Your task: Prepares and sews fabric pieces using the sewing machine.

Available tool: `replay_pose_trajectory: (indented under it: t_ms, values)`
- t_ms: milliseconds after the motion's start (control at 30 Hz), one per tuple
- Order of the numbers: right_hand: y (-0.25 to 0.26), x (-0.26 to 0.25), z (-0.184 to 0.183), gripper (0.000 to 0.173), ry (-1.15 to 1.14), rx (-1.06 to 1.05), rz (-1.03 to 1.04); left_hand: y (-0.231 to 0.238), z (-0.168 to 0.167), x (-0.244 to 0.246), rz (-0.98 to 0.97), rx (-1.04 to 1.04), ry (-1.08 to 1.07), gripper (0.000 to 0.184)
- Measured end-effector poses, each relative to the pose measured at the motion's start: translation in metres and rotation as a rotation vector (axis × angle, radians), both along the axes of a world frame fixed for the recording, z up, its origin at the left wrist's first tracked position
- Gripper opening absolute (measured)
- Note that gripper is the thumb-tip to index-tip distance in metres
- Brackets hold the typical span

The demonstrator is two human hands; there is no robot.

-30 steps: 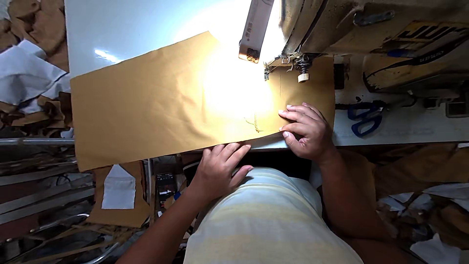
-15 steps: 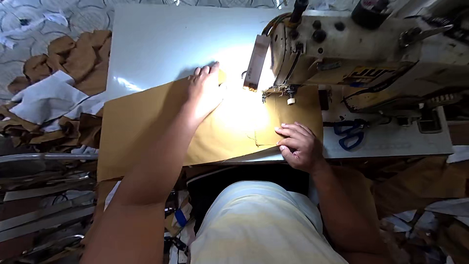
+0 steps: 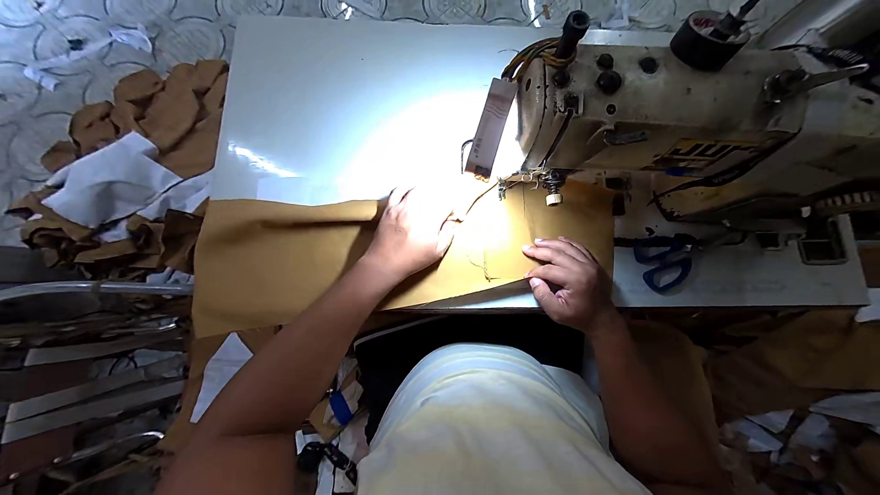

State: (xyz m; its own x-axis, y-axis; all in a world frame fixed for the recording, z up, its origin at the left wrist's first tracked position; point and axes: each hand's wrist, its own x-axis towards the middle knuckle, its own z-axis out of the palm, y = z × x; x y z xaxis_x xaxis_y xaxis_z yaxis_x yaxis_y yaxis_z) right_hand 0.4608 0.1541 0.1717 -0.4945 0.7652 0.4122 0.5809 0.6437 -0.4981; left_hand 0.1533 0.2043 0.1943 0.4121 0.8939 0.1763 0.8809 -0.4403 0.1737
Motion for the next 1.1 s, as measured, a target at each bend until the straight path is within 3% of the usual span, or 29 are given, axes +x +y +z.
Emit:
replay_pose_trajectory:
  t_ms: [100, 233, 433, 1100]
  values:
    - [0.0, 0.001, 0.0, 0.034, -0.003, 0.007, 0.0, 0.002, -0.005, 0.011, -0.05, 0.044, -0.038, 0.038]
    - [0.0, 0.0, 0.001, 0.033, -0.007, -0.006, 0.007, 0.007, -0.014, 0.024, -0.191, -0.045, -0.077, 0.047]
    - [0.0, 0.0, 0.0, 0.033, -0.004, -0.007, 0.006, 0.012, -0.02, 0.022, -0.173, -0.087, -0.081, 0.066]
    - [0.0, 0.0, -0.001, 0.03, 0.004, -0.001, 0.004, 0.014, -0.016, 0.024, -0.154, -0.12, -0.059, 0.074]
